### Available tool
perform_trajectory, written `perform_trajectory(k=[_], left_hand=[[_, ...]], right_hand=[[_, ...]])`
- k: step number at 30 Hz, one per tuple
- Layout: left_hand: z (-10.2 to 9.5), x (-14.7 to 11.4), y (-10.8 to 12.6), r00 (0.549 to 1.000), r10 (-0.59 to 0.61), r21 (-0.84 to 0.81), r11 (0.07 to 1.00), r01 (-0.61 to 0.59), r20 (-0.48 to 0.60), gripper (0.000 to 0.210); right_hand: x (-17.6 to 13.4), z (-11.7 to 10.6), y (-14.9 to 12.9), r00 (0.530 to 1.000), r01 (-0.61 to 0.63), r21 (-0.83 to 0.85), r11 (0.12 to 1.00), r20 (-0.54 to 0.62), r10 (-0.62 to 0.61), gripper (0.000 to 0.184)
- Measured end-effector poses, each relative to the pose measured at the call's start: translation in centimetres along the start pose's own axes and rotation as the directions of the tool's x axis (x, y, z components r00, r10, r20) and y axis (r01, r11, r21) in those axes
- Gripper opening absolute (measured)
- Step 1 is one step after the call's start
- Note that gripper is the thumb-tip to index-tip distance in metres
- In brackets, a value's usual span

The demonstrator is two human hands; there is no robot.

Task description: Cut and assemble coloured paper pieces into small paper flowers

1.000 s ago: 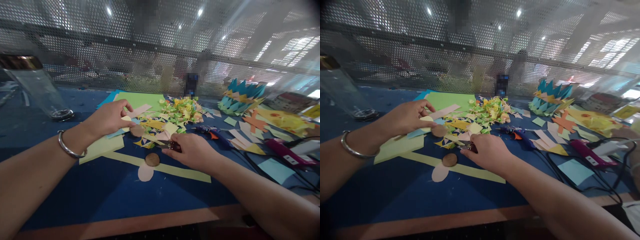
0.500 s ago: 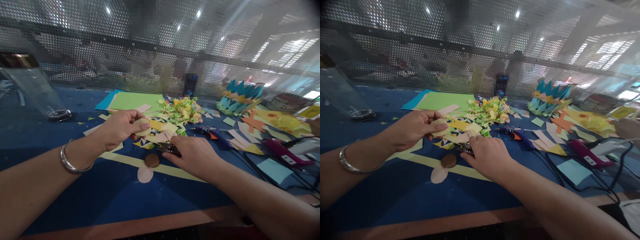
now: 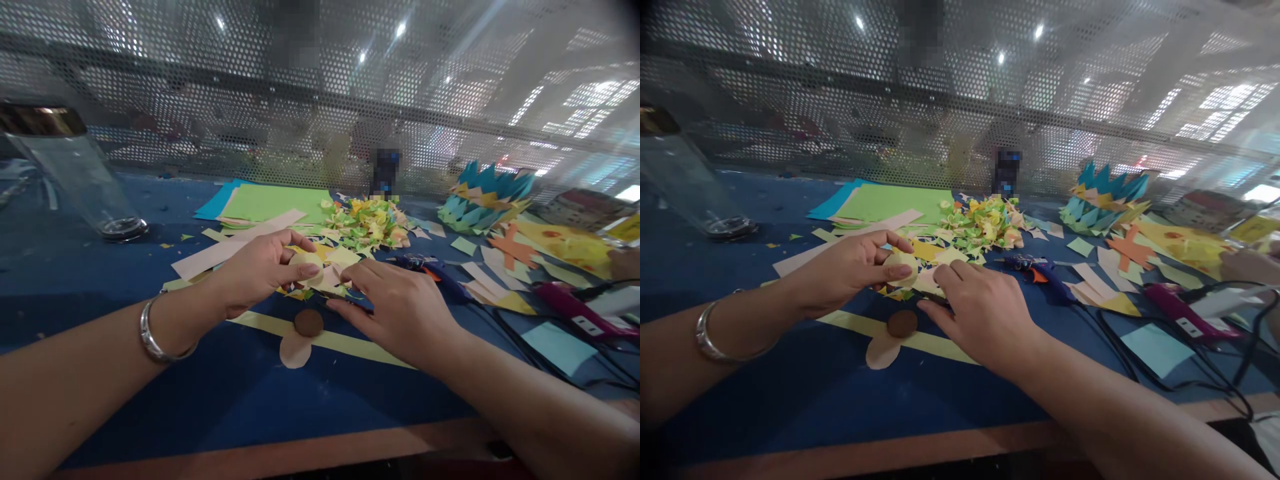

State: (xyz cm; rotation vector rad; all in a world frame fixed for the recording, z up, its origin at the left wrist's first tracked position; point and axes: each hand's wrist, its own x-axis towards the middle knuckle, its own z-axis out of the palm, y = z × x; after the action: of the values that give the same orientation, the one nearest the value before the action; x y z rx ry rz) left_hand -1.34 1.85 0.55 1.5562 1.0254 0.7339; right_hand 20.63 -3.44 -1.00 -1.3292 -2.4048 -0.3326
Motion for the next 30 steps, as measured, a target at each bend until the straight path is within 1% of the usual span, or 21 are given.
perform_trajectory(k=[2, 3, 6, 9, 11, 14, 16, 19, 21, 24, 26, 30], left_hand=[[0.1, 0.1, -0.5, 0.999, 0.002, -0.041, 0.999, 0.000, 0.042, 0.036], [0.2, 0.1, -0.7, 0.998, 0.007, -0.061, 0.998, -0.003, 0.063, 0.038], [0.7, -0.1, -1.0, 0.993, 0.006, -0.112, 0.994, 0.007, 0.118, 0.042], [1.2, -0.4, -0.7, 0.990, -0.009, -0.146, 0.989, 0.030, 0.141, 0.036], [1.4, -0.6, -0.4, 0.991, -0.014, -0.159, 0.987, 0.035, 0.130, 0.028], [1.5, -0.8, -0.1, 0.994, -0.023, -0.204, 0.978, 0.045, 0.111, 0.018], [1.4, -0.8, 0.0, 0.993, -0.019, -0.247, 0.968, 0.047, 0.114, 0.015], [1.4, -0.9, 0.0, 0.991, 0.015, -0.294, 0.955, 0.024, 0.131, 0.018], [1.4, -1.0, 0.1, 0.988, 0.031, -0.282, 0.959, 0.013, 0.154, 0.019], [1.5, -1.2, 0.3, 0.983, 0.022, -0.218, 0.976, 0.018, 0.180, 0.016], [1.5, -1.2, 0.2, 0.986, 0.025, -0.174, 0.985, 0.004, 0.165, 0.020], [1.6, -1.1, -0.1, 0.986, 0.072, -0.130, 0.990, -0.052, 0.150, 0.016]], right_hand=[[0.0, 0.1, -0.1, 0.994, 0.077, 0.048, 0.996, -0.083, -0.073, 0.031], [0.1, 0.1, -0.2, 0.989, 0.115, 0.062, 0.991, -0.104, -0.108, 0.028], [0.1, 0.1, -0.5, 0.976, 0.195, 0.087, 0.977, -0.111, -0.185, 0.025], [0.1, 0.2, -0.4, 0.970, 0.226, 0.158, 0.961, -0.121, -0.209, 0.026], [0.2, 0.3, -0.3, 0.973, 0.209, 0.248, 0.946, -0.151, -0.176, 0.022], [0.5, 0.7, 0.0, 0.978, 0.159, 0.375, 0.913, -0.186, -0.094, 0.015], [0.7, 0.8, 0.1, 0.983, 0.122, 0.433, 0.893, -0.178, -0.048, 0.013], [0.9, 0.9, 0.2, 0.990, 0.055, 0.488, 0.871, -0.141, 0.017, 0.012], [0.9, 0.9, 0.3, 0.991, 0.027, 0.513, 0.858, -0.128, 0.045, 0.008], [0.9, 0.9, 0.4, 0.989, 0.020, 0.537, 0.843, -0.133, 0.060, 0.007], [0.9, 1.0, 0.5, 0.988, 0.016, 0.545, 0.838, -0.139, 0.071, 0.008], [1.0, 1.1, 0.5, 0.985, 0.016, 0.558, 0.830, -0.151, 0.082, 0.009]])
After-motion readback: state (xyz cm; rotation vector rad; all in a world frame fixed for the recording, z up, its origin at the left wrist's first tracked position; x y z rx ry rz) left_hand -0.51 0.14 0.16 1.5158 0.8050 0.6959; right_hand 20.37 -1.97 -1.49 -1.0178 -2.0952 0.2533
